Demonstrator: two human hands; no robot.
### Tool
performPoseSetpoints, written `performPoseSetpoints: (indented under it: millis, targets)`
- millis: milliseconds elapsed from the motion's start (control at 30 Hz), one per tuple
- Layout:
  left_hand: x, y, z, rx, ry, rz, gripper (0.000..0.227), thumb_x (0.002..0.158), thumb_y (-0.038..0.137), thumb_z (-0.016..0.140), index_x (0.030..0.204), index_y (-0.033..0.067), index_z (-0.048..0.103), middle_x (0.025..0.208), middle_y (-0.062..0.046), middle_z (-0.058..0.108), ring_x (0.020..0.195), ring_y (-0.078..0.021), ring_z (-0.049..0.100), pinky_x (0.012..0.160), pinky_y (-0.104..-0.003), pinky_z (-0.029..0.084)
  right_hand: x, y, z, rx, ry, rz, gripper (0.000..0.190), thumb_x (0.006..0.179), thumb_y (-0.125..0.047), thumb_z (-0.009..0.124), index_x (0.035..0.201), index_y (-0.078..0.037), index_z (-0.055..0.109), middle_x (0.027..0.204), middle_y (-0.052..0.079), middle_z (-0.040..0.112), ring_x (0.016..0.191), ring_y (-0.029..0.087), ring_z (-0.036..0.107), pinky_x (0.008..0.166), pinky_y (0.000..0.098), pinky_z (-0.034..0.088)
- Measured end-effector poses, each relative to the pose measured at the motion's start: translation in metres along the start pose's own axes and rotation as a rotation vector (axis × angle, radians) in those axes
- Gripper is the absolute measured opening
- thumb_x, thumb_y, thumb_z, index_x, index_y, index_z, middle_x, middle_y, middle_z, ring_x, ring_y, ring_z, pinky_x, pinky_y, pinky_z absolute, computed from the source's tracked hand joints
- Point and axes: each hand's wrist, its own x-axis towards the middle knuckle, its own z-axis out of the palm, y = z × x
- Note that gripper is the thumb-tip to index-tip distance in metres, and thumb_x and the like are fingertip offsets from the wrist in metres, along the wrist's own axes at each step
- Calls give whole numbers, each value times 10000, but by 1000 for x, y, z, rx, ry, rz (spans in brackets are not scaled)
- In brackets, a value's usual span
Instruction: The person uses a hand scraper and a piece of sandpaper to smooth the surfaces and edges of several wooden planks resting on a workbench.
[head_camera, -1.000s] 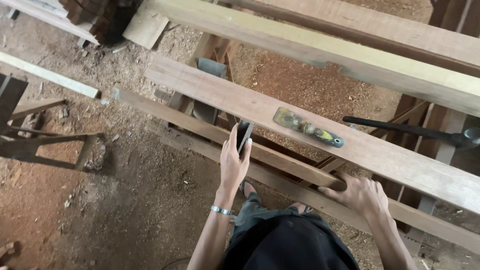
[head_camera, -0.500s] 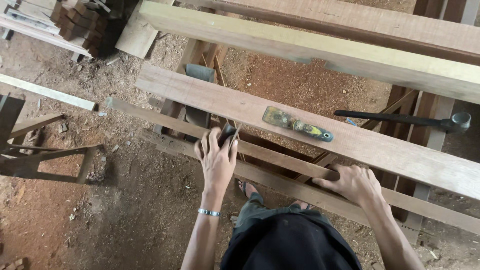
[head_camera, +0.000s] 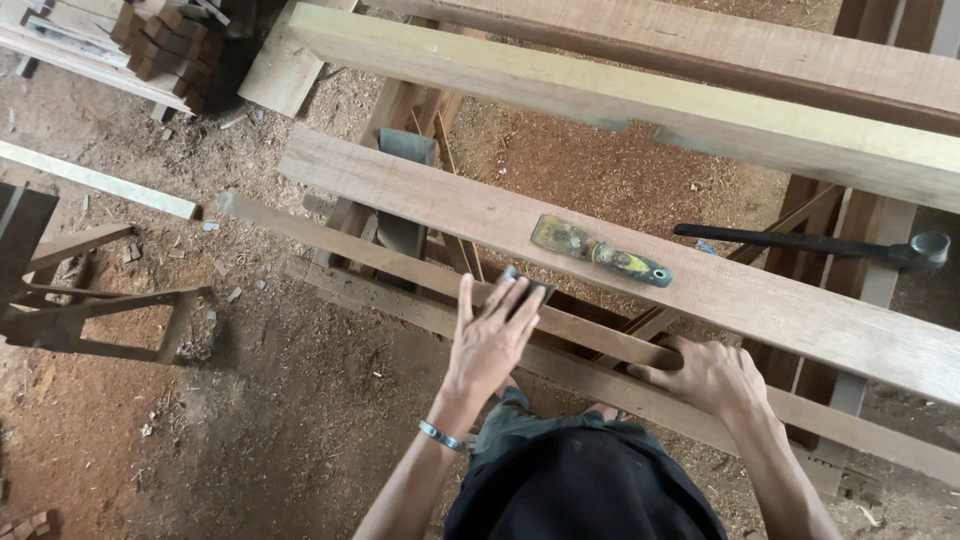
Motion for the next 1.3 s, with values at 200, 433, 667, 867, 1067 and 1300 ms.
performPoseSetpoints:
  millis: [200,433,667,867,1067,1300]
  targets:
    - [7,-34,-12,210,-85,-287,363,1056,222,567,1358,23,597,1415,-131,636,1417,-264,510,1278,-522,231,-10,-4,6,4,-26,-1,968,660,-907,500,1352,-244,635,748,86,783,641,182,793,609,381,665]
    - [-8,-6,7,69,-51,34,387,1020,211,569,1362,32,602,1367,-149,671,1333,-247,567,1212,-563,237,-12,-6,2,-13,66,-84,854,712,-894,520,1248,-258,717,774,100,809,762,192,776,765,408,625]
    - [23,-66,-43,185,-221,-274,253,1013,185,586,1215,50,660,1120,-99,745,1176,-225,649,1208,-674,159,-11,-8,-1,-33,-145,65,935,686,-902,452,1388,-309,629,908,112,820,893,206,801,827,423,694]
    - [22,-26,-35,145,-182,50,341,863,202,664,1195,128,691,1123,-81,719,1192,-256,617,1152,-607,238,-4,-12,11,-111,204,-136,1120,626,-992,410,1412,-204,533,1445,79,571,1379,225,483,1210,509,293]
    - [5,-58,-31,109,-179,83,313,960,230,650,1249,110,664,1245,-71,694,1229,-205,596,1139,-502,360,-5,-43,12,-54,77,-23,1179,616,-993,372,1514,-232,426,1440,99,592,1274,257,620,1057,491,509]
    - [15,-103,-34,203,-266,-83,278,1065,367,585,1104,142,745,1072,-35,759,1060,-206,674,1182,-587,314,-10,-52,2,-21,-112,128,1166,581,-965,424,1568,-344,399,1354,66,697,1148,224,756,1009,442,628]
